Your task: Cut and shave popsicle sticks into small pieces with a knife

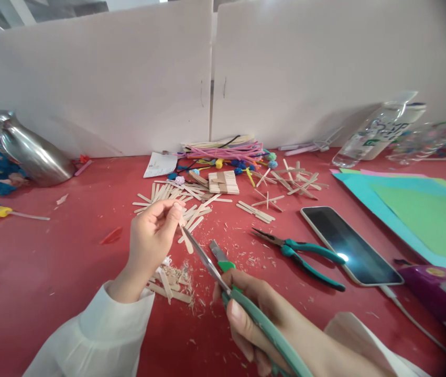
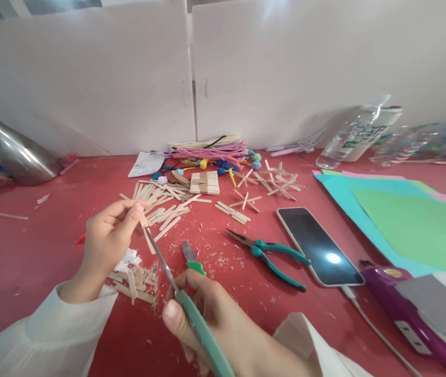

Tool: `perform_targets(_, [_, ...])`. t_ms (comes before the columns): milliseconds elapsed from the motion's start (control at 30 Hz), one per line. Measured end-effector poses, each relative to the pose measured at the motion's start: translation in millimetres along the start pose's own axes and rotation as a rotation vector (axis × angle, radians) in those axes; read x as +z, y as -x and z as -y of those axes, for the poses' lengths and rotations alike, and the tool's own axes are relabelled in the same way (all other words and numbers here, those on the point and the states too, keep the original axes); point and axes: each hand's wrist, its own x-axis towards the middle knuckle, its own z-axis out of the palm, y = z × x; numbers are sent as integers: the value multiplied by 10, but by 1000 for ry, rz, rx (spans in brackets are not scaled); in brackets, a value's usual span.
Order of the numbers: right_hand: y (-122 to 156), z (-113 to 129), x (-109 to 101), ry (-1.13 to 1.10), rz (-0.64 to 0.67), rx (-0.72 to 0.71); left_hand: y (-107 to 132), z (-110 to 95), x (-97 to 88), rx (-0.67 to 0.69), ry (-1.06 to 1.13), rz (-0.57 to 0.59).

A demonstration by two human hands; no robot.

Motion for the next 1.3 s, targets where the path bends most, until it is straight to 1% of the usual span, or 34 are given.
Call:
perform_targets(200, [-11,-22,6,-19,-28,19,-6,-25,13,-9,3,27])
perform_targets(467, [2,-35,-7,-17,35,-27,-9,-13,-2,8,-39,19])
perform_targets(700, [5,-49,6,-15,-2,-11,-1,-8,1,39,-102,29])
perform_targets(900, [1,-35,3,-14,-15,41,10,10,2,35,-105,40])
perform_targets(1067, [14,-57,27,-72,-5,74,24,9,20,38,-86,28])
perform_targets(1133, [10,-49,21,-97,-46,62,20,-2,20,38,-89,20])
perform_targets(1167, [5,-40,9,-100,-92,46,15,-7,18,36,-89,12])
perform_targets(1233, [-10,-18,-31,-91,-198,-15,3,-15,12,23,-84,-13])
perform_targets(1300, [-22,-5,-72,-77,-249,-67,-6,-14,9,5,-55,-33])
